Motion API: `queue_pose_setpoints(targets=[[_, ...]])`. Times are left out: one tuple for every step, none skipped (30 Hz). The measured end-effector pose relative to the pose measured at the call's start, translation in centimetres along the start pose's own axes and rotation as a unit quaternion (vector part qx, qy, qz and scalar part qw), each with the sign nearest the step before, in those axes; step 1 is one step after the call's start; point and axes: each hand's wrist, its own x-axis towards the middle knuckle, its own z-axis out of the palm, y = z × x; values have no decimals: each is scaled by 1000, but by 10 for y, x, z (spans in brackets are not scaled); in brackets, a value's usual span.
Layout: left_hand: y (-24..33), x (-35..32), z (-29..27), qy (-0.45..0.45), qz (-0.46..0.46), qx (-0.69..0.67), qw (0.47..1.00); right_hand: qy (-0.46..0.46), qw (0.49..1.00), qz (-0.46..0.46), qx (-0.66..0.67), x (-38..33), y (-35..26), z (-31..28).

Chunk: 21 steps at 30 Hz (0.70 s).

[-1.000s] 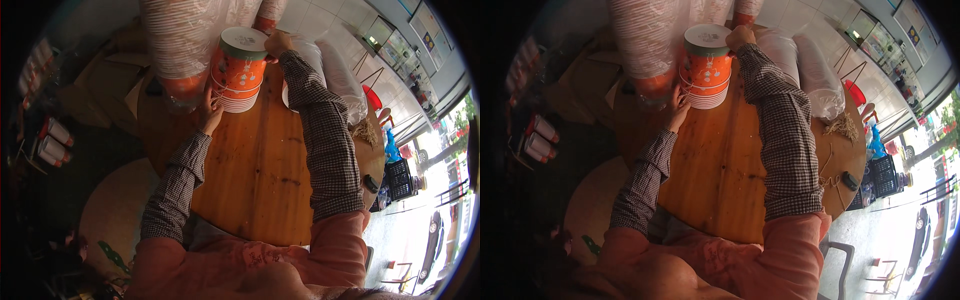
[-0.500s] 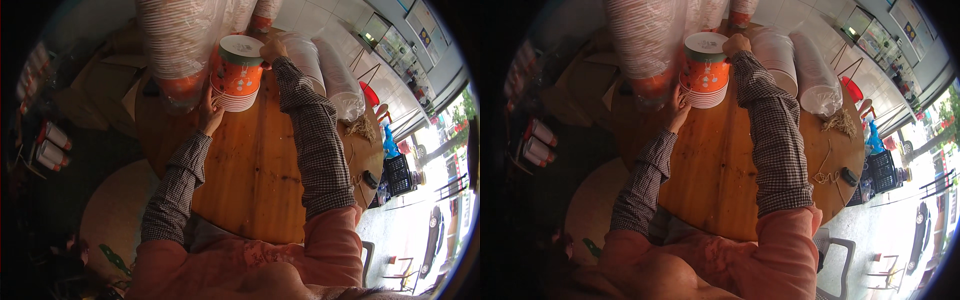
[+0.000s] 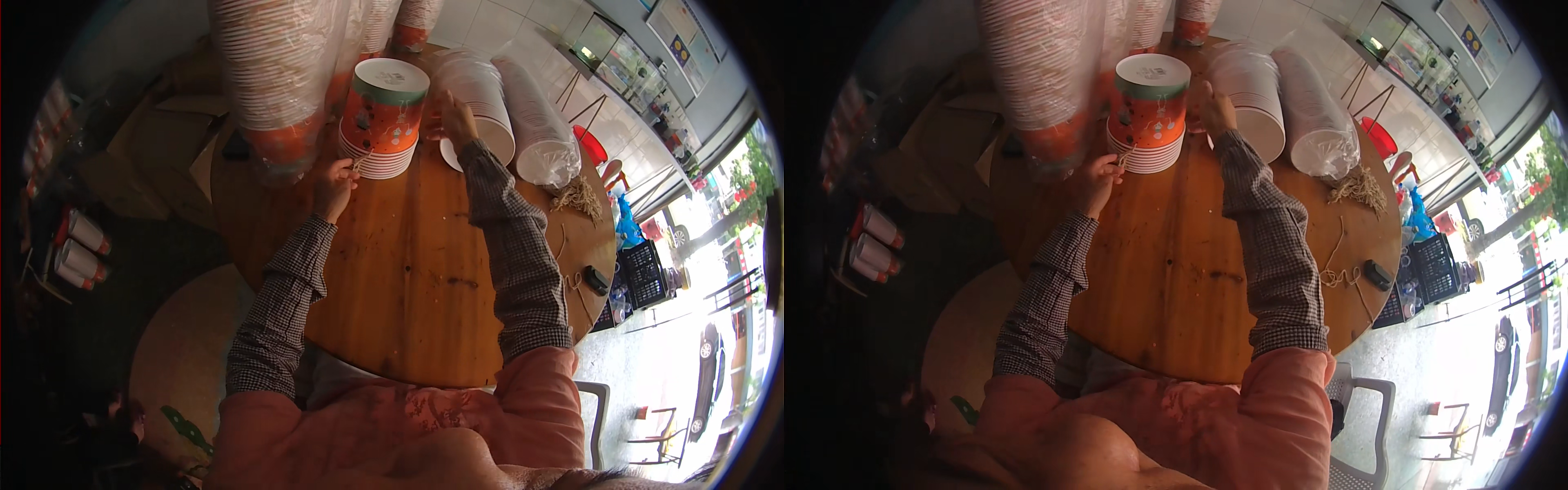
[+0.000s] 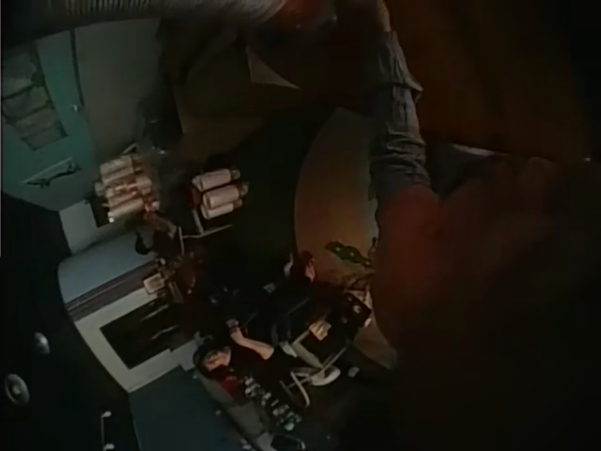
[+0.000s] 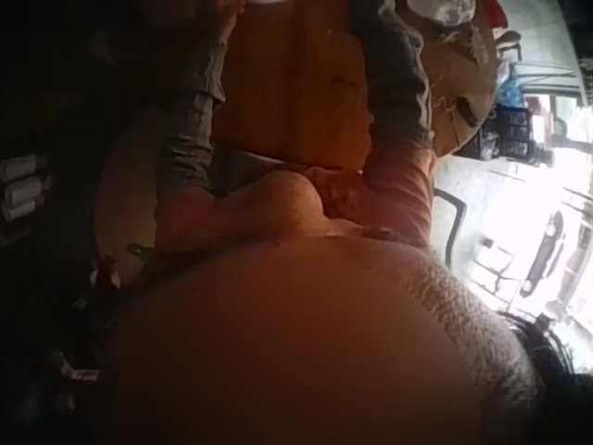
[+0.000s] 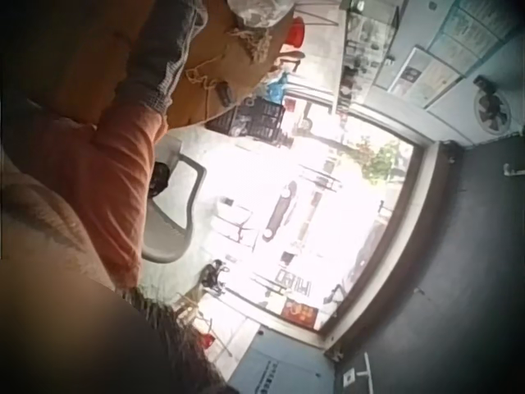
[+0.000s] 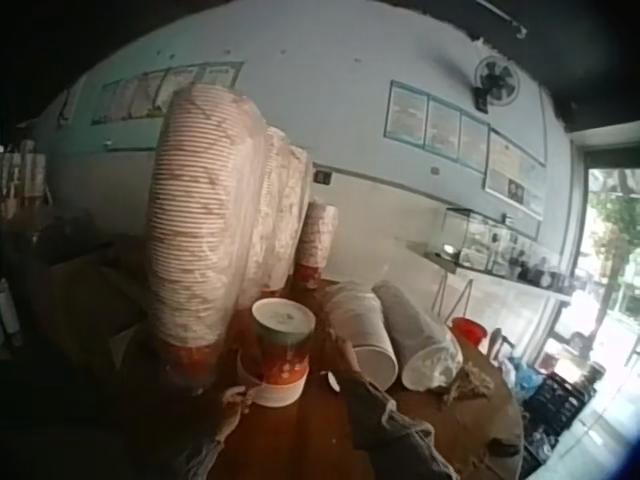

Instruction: Attaching string handles to paper bowls in a packaging or manufacturing setting.

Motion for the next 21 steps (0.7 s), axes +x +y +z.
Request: queue_pose_setpoints(targets=[[-3, 3, -6, 23, -21, 12, 999, -40, 999, 29, 22, -5, 4, -2], [-7, 6, -10, 25, -21, 14, 999, -79, 994, 58, 44, -8, 8, -1], [-10, 11, -11, 62, 22, 26, 998, -80, 994, 56, 44, -10, 10, 0], [-13, 17, -13, 99, 65, 37, 992, -11, 987, -155, -47, -11, 11, 3], [-16, 23, -13, 100, 67, 38, 992, 58, 923, -357, -134, -12, 12, 6], [-13, 27, -7, 89, 105, -27, 990, 56, 923, -356, -136, -13, 10, 7], [-10, 28, -8, 80, 143, -89, 983, 73, 893, -403, -186, -16, 0, 9], [-7, 31, -12, 84, 140, -87, 983, 90, 858, -449, -234, -19, -8, 13], [-1, 36, -8, 77, 183, 7, 980, 92, 858, -447, -238, -17, -9, 10], [4, 39, -4, 69, 225, 100, 967, 63, 860, -439, -253, -13, -11, 8], [9, 40, 0, 66, 225, 96, 967, 34, 861, -431, -268, -10, -11, 4], [10, 40, -1, 70, 233, 148, 959, 32, 862, -429, -270, -8, -13, 4], [12, 40, 1, 74, 241, 200, 947, -1, 886, -385, -258, -7, -14, 3], [9, 42, 6, 71, 238, 197, 948, -34, 907, -340, -246, -6, -14, 2], [0, 46, 2, 64, 227, 142, 961, -39, 907, -342, -241, -8, -19, 7], [-11, 49, -2, 55, 213, 87, 972, -34, 915, -345, -208, -10, -20, 12], [-21, 53, -8, 59, 209, 92, 972, -28, 921, -346, -175, -12, -22, 18], [-25, 57, -6, 65, 228, 99, 966, -29, 922, -344, -176, -12, -21, 17], [-30, 59, -6, 73, 247, 106, 960, -22, 919, -350, -181, -11, -22, 17], [-35, 58, -6, 73, 245, 107, 961, -15, 916, -356, -185, -11, -22, 18], [-36, 57, -3, 77, 238, 95, 963, -14, 916, -354, -186, -11, -22, 17]])
